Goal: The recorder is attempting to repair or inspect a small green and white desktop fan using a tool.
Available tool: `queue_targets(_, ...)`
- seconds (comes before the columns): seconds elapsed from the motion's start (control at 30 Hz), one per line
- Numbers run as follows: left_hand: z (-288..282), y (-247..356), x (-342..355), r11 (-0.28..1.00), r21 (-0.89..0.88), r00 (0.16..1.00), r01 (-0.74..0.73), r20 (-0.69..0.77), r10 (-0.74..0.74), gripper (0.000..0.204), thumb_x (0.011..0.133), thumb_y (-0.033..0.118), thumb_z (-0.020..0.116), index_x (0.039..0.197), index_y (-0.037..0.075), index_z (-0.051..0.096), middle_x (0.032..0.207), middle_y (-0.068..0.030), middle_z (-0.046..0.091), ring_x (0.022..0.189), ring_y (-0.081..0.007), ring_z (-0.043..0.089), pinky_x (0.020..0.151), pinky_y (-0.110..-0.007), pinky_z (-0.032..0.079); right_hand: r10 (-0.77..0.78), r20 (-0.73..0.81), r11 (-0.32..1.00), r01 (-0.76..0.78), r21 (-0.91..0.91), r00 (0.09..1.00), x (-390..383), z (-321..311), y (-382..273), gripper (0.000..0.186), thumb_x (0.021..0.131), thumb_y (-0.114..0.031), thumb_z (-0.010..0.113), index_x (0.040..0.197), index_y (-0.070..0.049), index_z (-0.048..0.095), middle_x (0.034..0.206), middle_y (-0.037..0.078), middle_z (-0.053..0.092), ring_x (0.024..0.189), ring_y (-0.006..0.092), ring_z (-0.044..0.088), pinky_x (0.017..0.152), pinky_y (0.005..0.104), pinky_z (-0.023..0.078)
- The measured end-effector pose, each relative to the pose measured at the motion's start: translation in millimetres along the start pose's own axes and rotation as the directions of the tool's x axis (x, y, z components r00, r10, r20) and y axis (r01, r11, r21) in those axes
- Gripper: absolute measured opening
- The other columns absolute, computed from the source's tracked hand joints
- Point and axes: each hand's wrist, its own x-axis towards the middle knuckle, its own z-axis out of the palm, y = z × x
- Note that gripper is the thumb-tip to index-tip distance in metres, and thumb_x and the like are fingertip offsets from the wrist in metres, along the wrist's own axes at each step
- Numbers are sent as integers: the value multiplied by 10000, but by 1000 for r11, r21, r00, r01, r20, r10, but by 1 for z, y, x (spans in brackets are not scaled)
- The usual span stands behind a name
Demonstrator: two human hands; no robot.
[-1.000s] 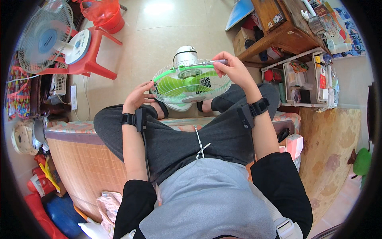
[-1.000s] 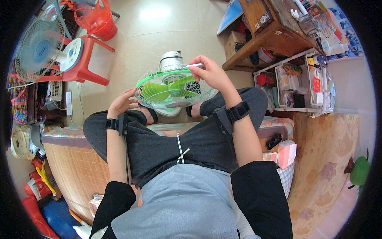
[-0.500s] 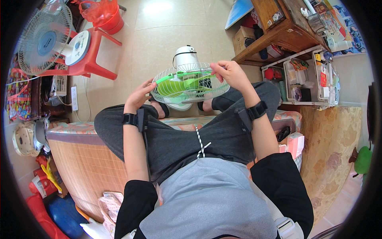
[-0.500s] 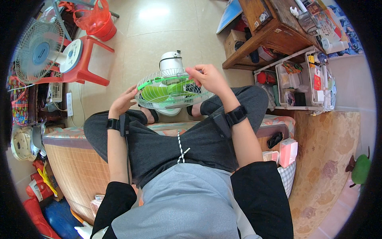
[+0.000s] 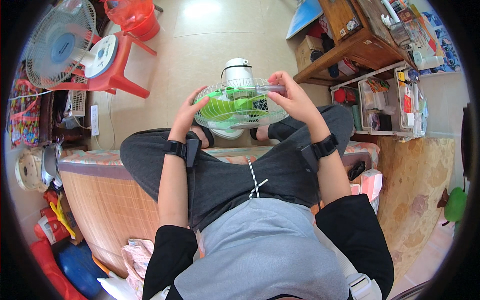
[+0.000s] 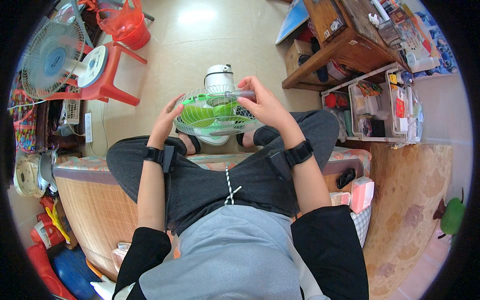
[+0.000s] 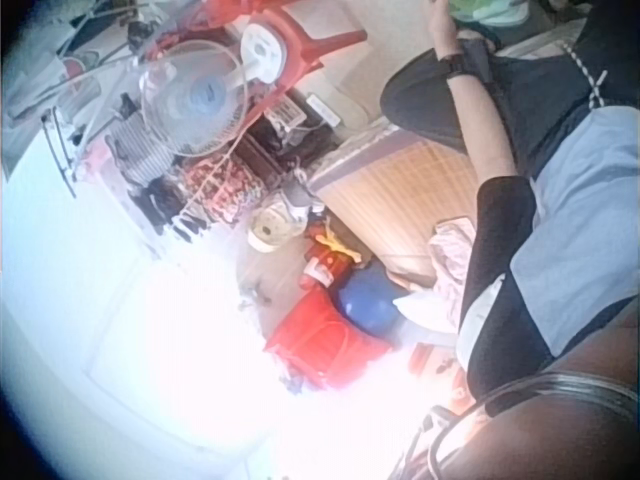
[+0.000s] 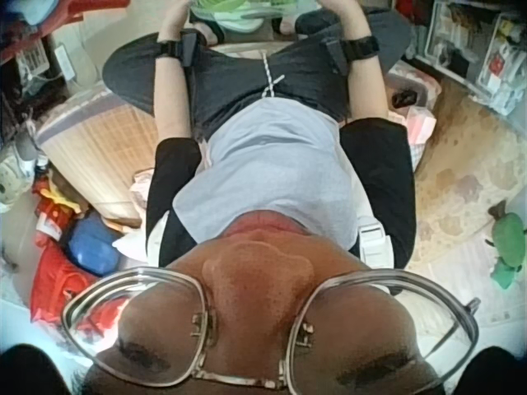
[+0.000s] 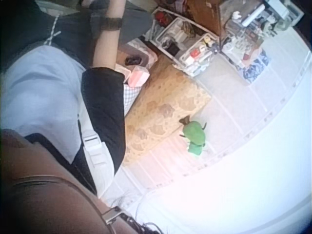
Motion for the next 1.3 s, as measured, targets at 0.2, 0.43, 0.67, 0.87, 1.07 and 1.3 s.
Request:
queue_targets(0.2,26,19,0,916,143,914,-374,-110,390,278,793,103,655,1065,46,648,1194,-105,563,1132,-200,491,967,-301,352,7,22,997,-5,-74,1000,4,-2,-7,169,854,-42,538,1011,-30,475,861,6,506,744,70,478,652,217,421)
queue_targets(0.43,30,20,1,883,123,876,-453,-123,466,206,762,57,672,966,34,685,1083,-94,618,1035,-179,548,890,-287,411,57,5,998,-57,-8,998,7,-2,-7,142,863,-56,540,985,-7,487,808,16,529,673,71,481,615,206,418)
queue_targets(0.67,27,19,3,873,207,875,-441,-119,470,209,750,67,684,959,43,685,997,-72,614,986,-175,542,855,-276,412,164,9,982,-162,-101,986,12,-5,-5,205,922,-190,496,829,-11,532,618,0,524,527,55,464,491,203,389)
queue_targets(0.87,23,19,6,878,217,883,-427,-110,456,210,754,77,679,963,48,686,961,-54,606,983,-170,520,857,-278,401,325,78,945,-322,-51,942,7,2,-3,374,946,-296,451,699,-22,514,472,-4,451,402,64,411,395,223,337)
queue_targets(1.07,21,18,3,870,226,881,-438,-85,465,210,759,79,674,966,44,685,951,-55,602,966,-164,521,846,-274,402,139,39,980,-143,140,990,8,6,-1,178,928,-194,495,954,-19,473,630,-17,452,541,56,423,513,200,367)
queue_targets(1.3,22,26,-1,913,161,921,-375,-50,387,199,771,65,666,968,46,686,898,-43,613,879,-128,549,794,-247,416,-13,124,988,-6,154,992,13,-4,-7,124,929,-87,442,1023,-8,456,741,11,480,637,68,449,597,204,385)
